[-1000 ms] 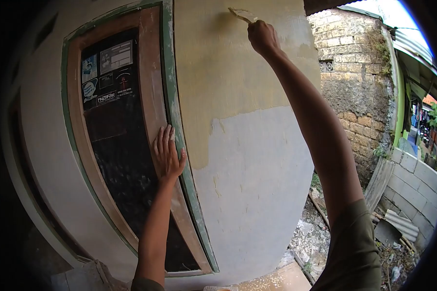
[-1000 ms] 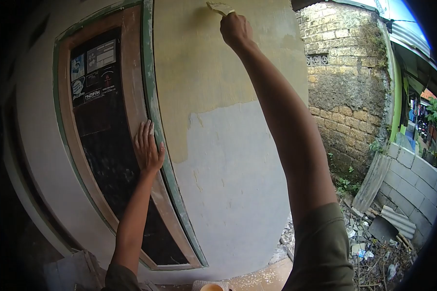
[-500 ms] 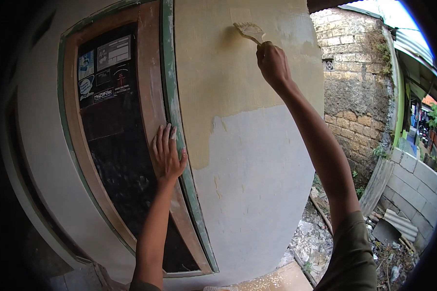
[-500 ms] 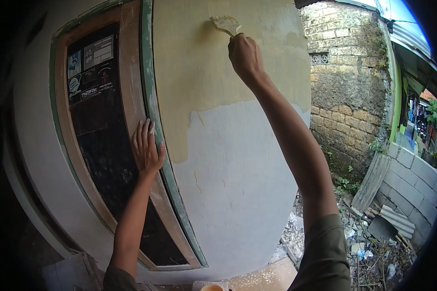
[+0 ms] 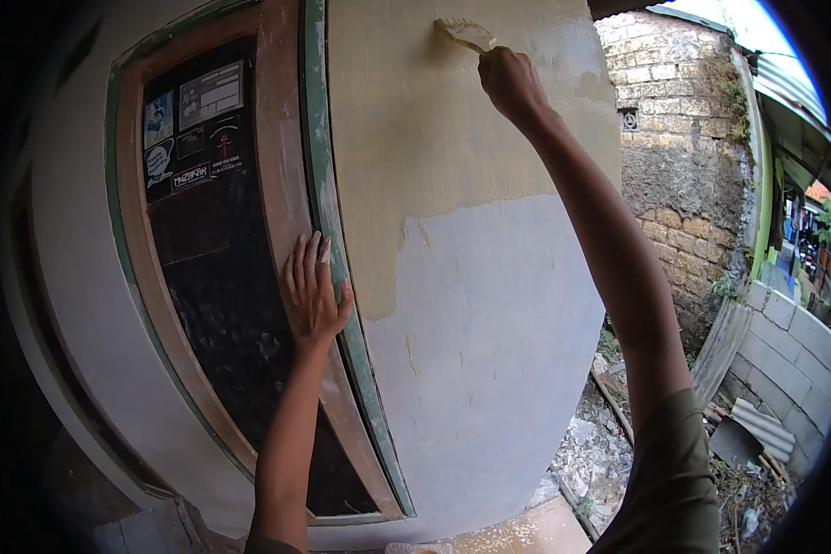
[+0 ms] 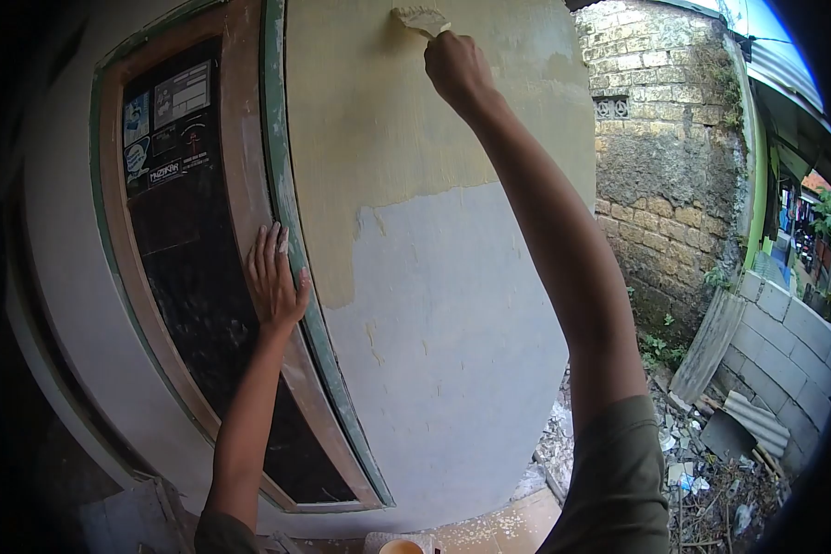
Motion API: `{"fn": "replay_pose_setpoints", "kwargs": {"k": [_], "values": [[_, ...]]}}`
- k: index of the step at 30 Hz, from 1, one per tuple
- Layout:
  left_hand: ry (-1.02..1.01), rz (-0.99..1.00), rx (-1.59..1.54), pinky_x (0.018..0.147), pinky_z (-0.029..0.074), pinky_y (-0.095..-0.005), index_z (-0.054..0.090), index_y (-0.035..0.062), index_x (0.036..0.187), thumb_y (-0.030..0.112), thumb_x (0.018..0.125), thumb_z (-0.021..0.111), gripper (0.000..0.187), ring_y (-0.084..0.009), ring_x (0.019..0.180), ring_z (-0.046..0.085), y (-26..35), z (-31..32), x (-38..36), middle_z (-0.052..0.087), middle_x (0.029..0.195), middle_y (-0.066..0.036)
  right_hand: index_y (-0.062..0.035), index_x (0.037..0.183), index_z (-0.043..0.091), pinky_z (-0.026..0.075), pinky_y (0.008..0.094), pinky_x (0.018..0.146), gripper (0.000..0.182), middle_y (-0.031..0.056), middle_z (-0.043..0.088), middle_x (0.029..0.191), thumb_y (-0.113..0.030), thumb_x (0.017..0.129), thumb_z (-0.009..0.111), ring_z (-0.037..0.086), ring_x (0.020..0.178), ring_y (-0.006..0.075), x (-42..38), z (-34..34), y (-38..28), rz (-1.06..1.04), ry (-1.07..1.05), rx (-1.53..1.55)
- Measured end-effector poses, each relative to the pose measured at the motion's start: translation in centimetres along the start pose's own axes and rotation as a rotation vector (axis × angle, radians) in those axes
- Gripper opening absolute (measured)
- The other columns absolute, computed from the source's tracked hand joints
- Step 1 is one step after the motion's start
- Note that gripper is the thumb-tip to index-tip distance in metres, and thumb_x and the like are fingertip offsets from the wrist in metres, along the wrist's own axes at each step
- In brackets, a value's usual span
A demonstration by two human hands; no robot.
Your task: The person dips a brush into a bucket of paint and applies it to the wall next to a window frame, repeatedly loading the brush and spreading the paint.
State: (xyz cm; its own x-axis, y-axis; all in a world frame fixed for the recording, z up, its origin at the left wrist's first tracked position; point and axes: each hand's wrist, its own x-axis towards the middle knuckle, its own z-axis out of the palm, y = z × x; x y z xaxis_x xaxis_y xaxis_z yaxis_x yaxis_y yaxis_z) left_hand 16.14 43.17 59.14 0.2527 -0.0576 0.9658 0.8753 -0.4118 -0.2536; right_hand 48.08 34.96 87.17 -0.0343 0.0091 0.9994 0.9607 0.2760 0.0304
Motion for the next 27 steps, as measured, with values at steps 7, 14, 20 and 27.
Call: {"fn": "replay_pose_setpoints", "kwargs": {"k": [7, 14, 20, 27], "values": [[0.016, 0.003, 0.009, 0.113, 0.028, -0.0499, 0.044, 0.0004, 0.141, 0.042, 0.097, 0.032, 0.061, -0.0349, 0.139, 0.037, 0.1, -0.1, 0.1, 0.044, 0.147, -0.017, 0.0075, 0.078, 0.062, 0.050, 0.0514, 0.063, 0.024, 0.0319, 0.060, 0.073, -0.010, 0.091, 0.054, 0.064, 0.070, 0.0462, -6.4, -2.8, -1.6, -0.084, 0.017, 0.032], [0.013, 0.009, 0.014, 0.113, 0.028, -0.0491, 0.046, -0.0012, 0.139, 0.040, 0.096, 0.034, 0.061, -0.0341, 0.139, 0.038, -0.1, -0.1, 0.0, 0.044, 0.147, -0.017, 0.0080, 0.078, 0.060, 0.048, 0.0501, 0.066, 0.028, 0.0295, 0.061, 0.075, -0.015, 0.092, 0.055, 0.061, 0.071, 0.0452, 2.6, -1.3, -2.2, -0.078, 0.053, -0.034], [0.015, 0.014, 0.010, 0.113, 0.028, -0.0494, 0.047, -0.0019, 0.138, 0.040, 0.096, 0.033, 0.060, -0.0348, 0.138, 0.038, 0.0, -0.3, 0.2, 0.045, 0.146, -0.017, 0.0054, 0.078, 0.062, 0.048, 0.0501, 0.065, 0.018, 0.0302, 0.060, 0.077, -0.009, 0.087, 0.056, 0.061, 0.071, 0.0465, 0.0, -0.1, -2.1, -0.071, -0.008, 0.011], [0.006, 0.002, -0.011, 0.114, 0.025, -0.0505, 0.044, -0.0014, 0.141, 0.044, 0.097, 0.030, 0.064, -0.0348, 0.141, 0.034, -0.1, 0.1, 0.0, 0.042, 0.149, -0.017, 0.0056, 0.071, 0.061, 0.050, 0.0507, 0.062, 0.020, 0.0289, 0.061, 0.072, -0.006, 0.086, 0.055, 0.064, 0.068, 0.0442, -7.9, -2.3, -2.4, -0.121, -0.033, 0.049]]}}
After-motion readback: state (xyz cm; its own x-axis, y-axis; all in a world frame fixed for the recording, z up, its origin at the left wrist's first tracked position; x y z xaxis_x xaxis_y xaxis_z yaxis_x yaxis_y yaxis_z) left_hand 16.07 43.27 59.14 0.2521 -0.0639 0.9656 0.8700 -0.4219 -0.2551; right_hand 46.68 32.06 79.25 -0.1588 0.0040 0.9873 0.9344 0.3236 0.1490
